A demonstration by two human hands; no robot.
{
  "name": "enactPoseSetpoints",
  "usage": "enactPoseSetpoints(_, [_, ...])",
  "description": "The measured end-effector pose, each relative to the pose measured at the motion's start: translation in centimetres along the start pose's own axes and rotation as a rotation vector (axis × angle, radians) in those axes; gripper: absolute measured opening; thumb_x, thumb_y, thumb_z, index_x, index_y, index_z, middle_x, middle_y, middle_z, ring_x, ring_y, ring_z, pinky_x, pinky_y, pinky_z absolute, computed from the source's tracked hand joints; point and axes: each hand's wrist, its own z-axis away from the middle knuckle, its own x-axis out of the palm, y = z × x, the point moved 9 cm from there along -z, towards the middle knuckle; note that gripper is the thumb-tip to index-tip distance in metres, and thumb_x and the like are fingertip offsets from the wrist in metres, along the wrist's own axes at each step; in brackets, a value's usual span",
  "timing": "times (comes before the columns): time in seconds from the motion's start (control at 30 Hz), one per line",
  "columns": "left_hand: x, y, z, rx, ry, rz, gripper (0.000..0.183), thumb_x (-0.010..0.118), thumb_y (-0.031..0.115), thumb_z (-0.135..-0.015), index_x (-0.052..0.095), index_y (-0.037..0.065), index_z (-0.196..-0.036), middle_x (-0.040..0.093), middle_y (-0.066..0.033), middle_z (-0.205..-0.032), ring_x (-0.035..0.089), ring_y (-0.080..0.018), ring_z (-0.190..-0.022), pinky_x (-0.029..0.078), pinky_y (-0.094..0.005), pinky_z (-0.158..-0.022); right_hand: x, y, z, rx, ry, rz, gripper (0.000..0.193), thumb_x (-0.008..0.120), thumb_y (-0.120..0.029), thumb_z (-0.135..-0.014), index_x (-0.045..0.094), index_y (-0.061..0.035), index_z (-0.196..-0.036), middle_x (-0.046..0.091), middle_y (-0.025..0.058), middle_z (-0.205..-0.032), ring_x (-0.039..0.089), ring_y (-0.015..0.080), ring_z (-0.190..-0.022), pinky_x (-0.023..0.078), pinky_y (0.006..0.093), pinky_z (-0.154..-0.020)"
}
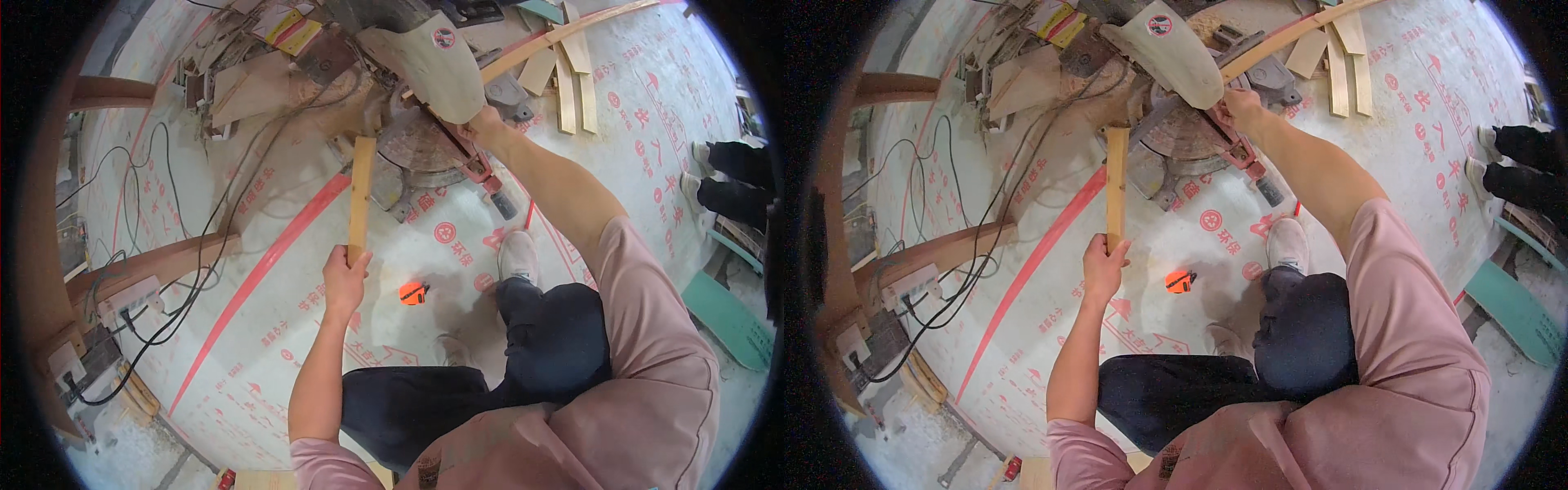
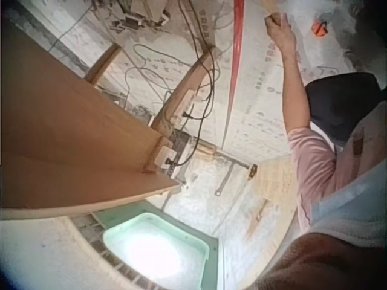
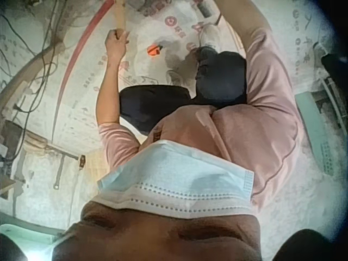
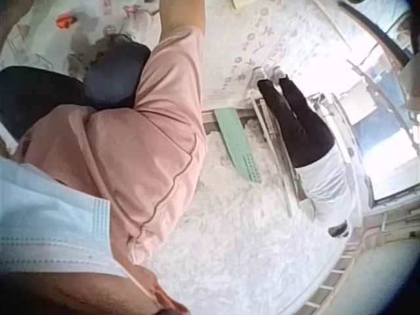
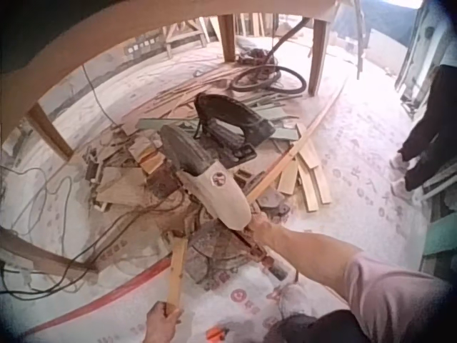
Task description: Measuring and cutting wooden pieces using a miter saw.
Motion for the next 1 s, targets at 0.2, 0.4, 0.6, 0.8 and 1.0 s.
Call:
enactPoseSetpoints(0.2, [-1.3, -0.2, 0.2, 0.016, 0.000, -0.052, 0.029, 0.067, 0.019, -0.090, 0.058, -0.004, -0.103, 0.065, -0.0128, -0.080, 0.064, -0.0182, -0.067, 0.050, -0.0331, -0.062, -1.0, 5.9, 3.8, 0.095, -0.108, 0.130, 0.013, 0.066, -0.014, -0.090, 0.061, -0.0061, -0.081, 0.060, 0.0040, -0.070, 0.052, 0.0131, -0.054, 0.040, 0.0274, -0.044])
enactPoseSetpoints(0.4, [1.0, 5.9, -2.5, 0.301, 0.062, -0.236, 0.027, 0.062, 0.014, -0.091, 0.057, -0.002, -0.112, 0.065, -0.0190, -0.093, 0.064, -0.0344, -0.086, 0.049, -0.0426, -0.077, 4.7, 16.2, 12.9, 0.273, -0.287, 0.208, 0.010, 0.065, -0.014, -0.090, 0.065, -0.0083, -0.098, 0.065, 0.0045, -0.079, 0.056, 0.0104, -0.060, 0.041, 0.0248, -0.048])
enactPoseSetpoints(0.6, [5.0, 7.1, -7.2, 0.438, 0.080, -0.556, 0.038, 0.062, 0.011, -0.089, 0.051, 0.001, -0.124, 0.059, -0.0230, -0.119, 0.054, -0.0390, -0.112, 0.044, -0.0463, -0.096, 6.7, 17.8, 14.9, 0.372, -0.400, 0.441, 0.031, 0.061, -0.010, -0.090, 0.058, -0.0129, -0.121, 0.069, 0.0049, -0.091, 0.062, 0.0134, -0.066, 0.048, 0.0274, -0.052])
enactPoseSetpoints(0.8, [6.2, 6.7, -8.0, 0.409, 0.078, -0.680, 0.036, 0.063, 0.011, -0.089, 0.048, 0.002, -0.121, 0.058, -0.0212, -0.116, 0.056, -0.0403, -0.110, 0.048, -0.0473, -0.093, -0.5, 11.8, 9.4, 0.066, -0.157, 0.502, 0.032, 0.054, -0.009, -0.095, 0.054, -0.0059, -0.127, 0.068, 0.0098, -0.085, 0.062, 0.0152, -0.063, 0.050, 0.0289, -0.053])
enactPoseSetpoints(1.0, [5.6, 5.8, -8.4, 0.420, 0.082, -0.794, 0.033, 0.064, 0.011, -0.088, 0.048, 0.002, -0.116, 0.059, -0.0198, -0.113, 0.058, -0.0396, -0.106, 0.051, -0.0477, -0.088, -1.2, 6.0, 6.7, -0.087, -0.012, 0.286, 0.024, 0.054, -0.019, -0.100, 0.056, 0.0006, -0.112, 0.065, 0.0105, -0.086, 0.065, 0.0198, -0.071, 0.055, 0.0318, -0.063])
